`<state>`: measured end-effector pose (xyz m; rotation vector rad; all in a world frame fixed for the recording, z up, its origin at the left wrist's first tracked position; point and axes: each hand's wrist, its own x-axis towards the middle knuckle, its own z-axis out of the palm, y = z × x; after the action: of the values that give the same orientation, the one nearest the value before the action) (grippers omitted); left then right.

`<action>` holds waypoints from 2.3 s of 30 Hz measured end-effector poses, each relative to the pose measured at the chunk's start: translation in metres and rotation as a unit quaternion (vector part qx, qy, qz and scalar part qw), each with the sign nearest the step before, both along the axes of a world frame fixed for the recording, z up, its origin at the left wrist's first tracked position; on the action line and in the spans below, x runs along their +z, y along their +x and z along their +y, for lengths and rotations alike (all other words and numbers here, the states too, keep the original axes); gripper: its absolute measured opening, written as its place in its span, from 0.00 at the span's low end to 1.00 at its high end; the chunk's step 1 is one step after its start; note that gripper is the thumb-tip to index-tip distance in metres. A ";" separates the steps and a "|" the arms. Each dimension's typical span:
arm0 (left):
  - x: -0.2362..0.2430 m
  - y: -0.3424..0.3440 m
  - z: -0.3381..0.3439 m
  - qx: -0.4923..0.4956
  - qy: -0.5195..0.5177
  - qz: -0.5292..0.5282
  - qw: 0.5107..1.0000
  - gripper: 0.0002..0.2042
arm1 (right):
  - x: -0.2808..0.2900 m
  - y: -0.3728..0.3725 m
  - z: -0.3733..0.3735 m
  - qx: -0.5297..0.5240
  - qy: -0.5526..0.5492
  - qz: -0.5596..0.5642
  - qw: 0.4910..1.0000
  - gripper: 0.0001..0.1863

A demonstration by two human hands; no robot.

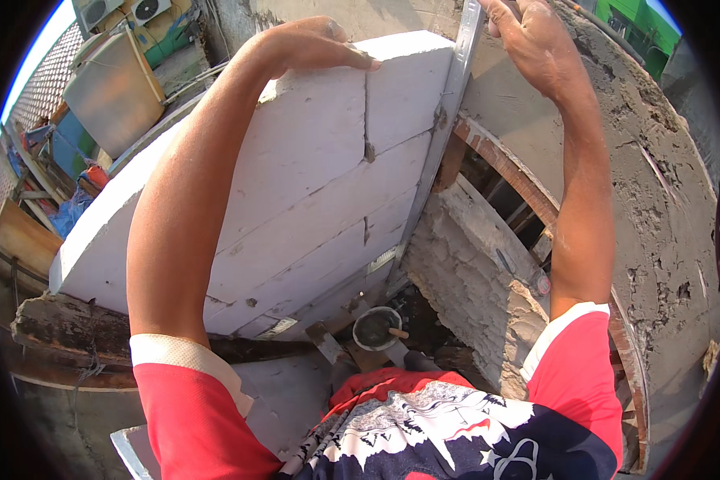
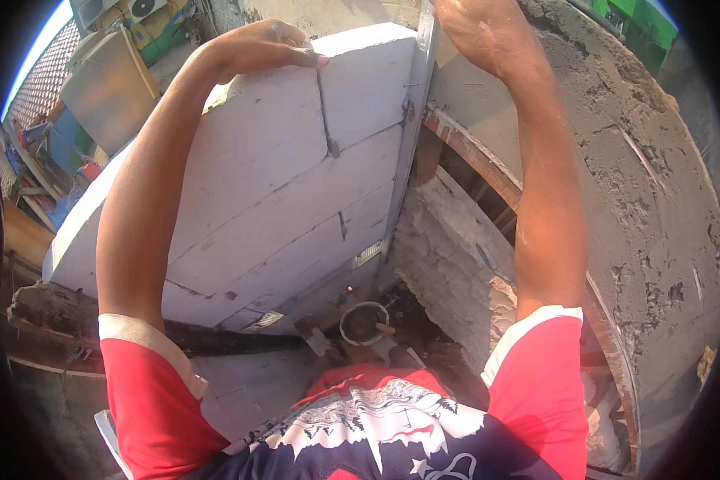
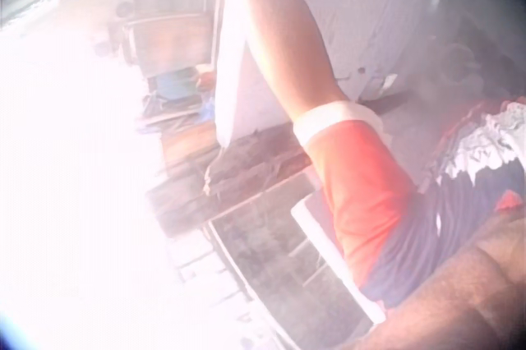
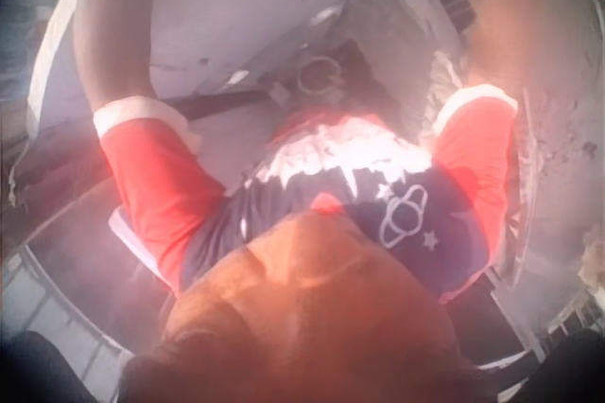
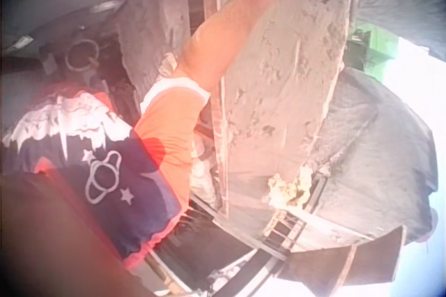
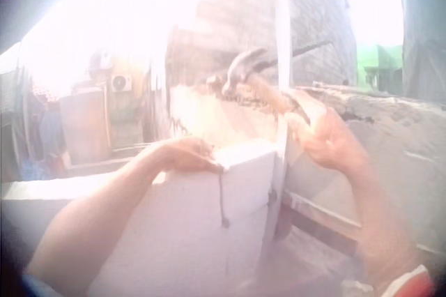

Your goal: The person cuts a white tile with a hand saw, then applies cement mortar to a wall using a trowel. They place the cut tile onto the mortar and tap it into position with a hammer.

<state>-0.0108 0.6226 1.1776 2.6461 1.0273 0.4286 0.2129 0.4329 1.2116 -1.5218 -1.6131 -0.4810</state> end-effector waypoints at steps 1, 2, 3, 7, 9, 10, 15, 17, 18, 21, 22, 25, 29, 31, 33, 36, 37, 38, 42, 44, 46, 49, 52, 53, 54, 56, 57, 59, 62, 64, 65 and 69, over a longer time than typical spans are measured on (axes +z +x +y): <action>0.000 0.004 -0.004 0.008 0.012 0.012 1.000 0.34 | -0.002 0.008 -0.001 -0.014 -0.033 0.030 0.999 0.25; 0.000 0.008 -0.008 0.016 0.023 0.025 0.999 0.33 | -0.007 0.017 0.000 -0.017 -0.026 -0.002 1.000 0.25; 0.001 0.011 -0.012 0.026 0.035 0.036 0.998 0.32 | -0.016 0.025 0.003 -0.019 -0.020 -0.035 0.999 0.24; -0.005 0.007 -0.015 0.021 0.044 0.001 0.999 0.32 | -0.053 0.055 0.013 -0.093 -0.080 -0.126 0.984 0.27; -0.006 0.009 -0.013 0.021 0.049 0.005 0.999 0.30 | -0.060 0.065 0.016 -0.080 -0.108 -0.158 0.978 0.26; -0.006 0.012 -0.013 0.017 0.052 0.005 0.998 0.30 | -0.060 0.071 0.015 -0.078 -0.121 -0.175 0.974 0.25; -0.017 0.004 -0.004 0.041 0.084 -0.025 0.995 0.29 | -0.023 0.027 -0.009 -0.099 -0.210 -0.031 0.972 0.23; -0.012 0.013 -0.011 0.039 0.062 -0.006 0.997 0.30 | -0.020 0.053 -0.004 -0.095 -0.196 -0.102 0.971 0.22; -0.007 0.017 -0.015 0.031 0.043 0.017 0.998 0.31 | -0.016 0.050 -0.012 -0.101 -0.199 -0.084 0.971 0.22; 0.004 0.006 -0.016 0.058 -0.007 0.002 0.998 0.36 | -0.012 0.044 -0.009 -0.109 -0.171 -0.048 0.978 0.22; 0.004 -0.002 -0.011 0.070 -0.026 -0.014 0.997 0.39 | -0.013 0.039 -0.014 -0.103 -0.184 -0.024 0.977 0.22; 0.003 -0.026 0.011 0.045 -0.014 -0.069 0.997 0.46 | -0.008 0.032 -0.025 -0.079 -0.185 -0.009 0.980 0.22; 0.003 0.002 -0.017 0.031 0.030 -0.004 0.999 0.45 | -0.015 0.041 -0.037 -0.033 -0.165 0.007 0.986 0.22; 0.007 0.022 -0.025 0.006 -0.032 0.006 0.999 0.41 | -0.016 0.047 -0.044 -0.037 -0.206 0.018 0.978 0.22; -0.004 0.021 -0.023 0.066 -0.027 0.028 0.997 0.37 | -0.036 0.053 -0.015 -0.035 -0.264 -0.045 0.963 0.23; -0.007 0.017 -0.017 0.088 -0.046 0.024 0.995 0.34 | -0.035 0.045 -0.014 -0.106 -0.284 0.015 0.953 0.25; -0.006 0.015 -0.017 0.076 -0.030 0.023 0.996 0.34 | -0.033 0.039 -0.024 -0.076 -0.242 0.018 0.967 0.25; -0.005 0.012 -0.016 0.066 -0.015 0.023 0.997 0.33 | -0.033 0.032 -0.040 -0.046 -0.198 0.021 0.979 0.26; -0.004 0.032 -0.017 0.066 0.002 0.009 0.998 0.32 | -0.034 0.071 -0.023 -0.032 -0.035 -0.283 0.958 0.29; -0.006 0.033 -0.023 0.043 0.014 0.006 0.999 0.33 | -0.018 0.071 -0.012 -0.101 -0.162 -0.161 0.968 0.30; -0.010 0.009 -0.023 0.063 0.021 0.019 0.998 0.33 | -0.021 0.050 0.003 -0.095 -0.200 -0.093 0.971 0.31; -0.009 0.013 -0.026 0.054 0.032 0.014 0.998 0.34 | -0.022 0.042 -0.023 -0.094 -0.163 -0.128 0.974 0.32; -0.006 0.026 -0.027 0.045 0.032 0.019 0.998 0.35 | -0.014 0.055 -0.012 -0.085 -0.201 -0.188 0.958 0.33; -0.006 0.026 -0.030 0.035 0.027 0.015 0.999 0.35 | -0.009 0.055 -0.016 -0.080 -0.209 -0.192 0.956 0.34; -0.003 0.027 -0.033 0.024 0.025 0.012 0.999 0.36 | -0.004 0.050 -0.024 -0.076 -0.214 -0.194 0.954 0.34; -0.008 0.019 -0.026 0.036 0.068 -0.007 0.997 0.36 | -0.019 0.037 -0.035 -0.078 -0.140 -0.205 0.965 0.33; -0.011 0.020 -0.024 0.036 0.088 -0.018 0.995 0.35 | -0.025 0.045 -0.030 -0.085 -0.129 -0.221 0.963 0.32; -0.018 0.005 -0.025 0.095 0.043 0.016 0.994 0.34 | -0.053 0.073 0.034 -0.054 -0.126 -0.244 0.960 0.30; -0.007 0.015 -0.021 0.050 0.051 0.009 0.997 0.33 | -0.021 0.050 -0.016 -0.055 -0.153 -0.182 0.970 0.29; -0.009 0.017 -0.019 0.037 0.050 0.016 0.998 0.33 | -0.019 0.035 -0.027 -0.067 -0.213 -0.108 0.969 0.29; -0.009 0.019 -0.018 0.037 0.043 0.017 0.998 0.32 | -0.020 0.037 -0.022 -0.097 -0.262 -0.085 0.956 0.29; -0.013 0.018 -0.016 0.015 0.069 -0.016 0.997 0.30 | -0.017 0.057 -0.020 -0.055 -0.181 -0.177 0.966 0.31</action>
<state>0.0072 0.6070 1.1646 2.7386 1.0637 0.5657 0.2694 0.4130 1.1947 -1.8854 -1.9806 -0.5666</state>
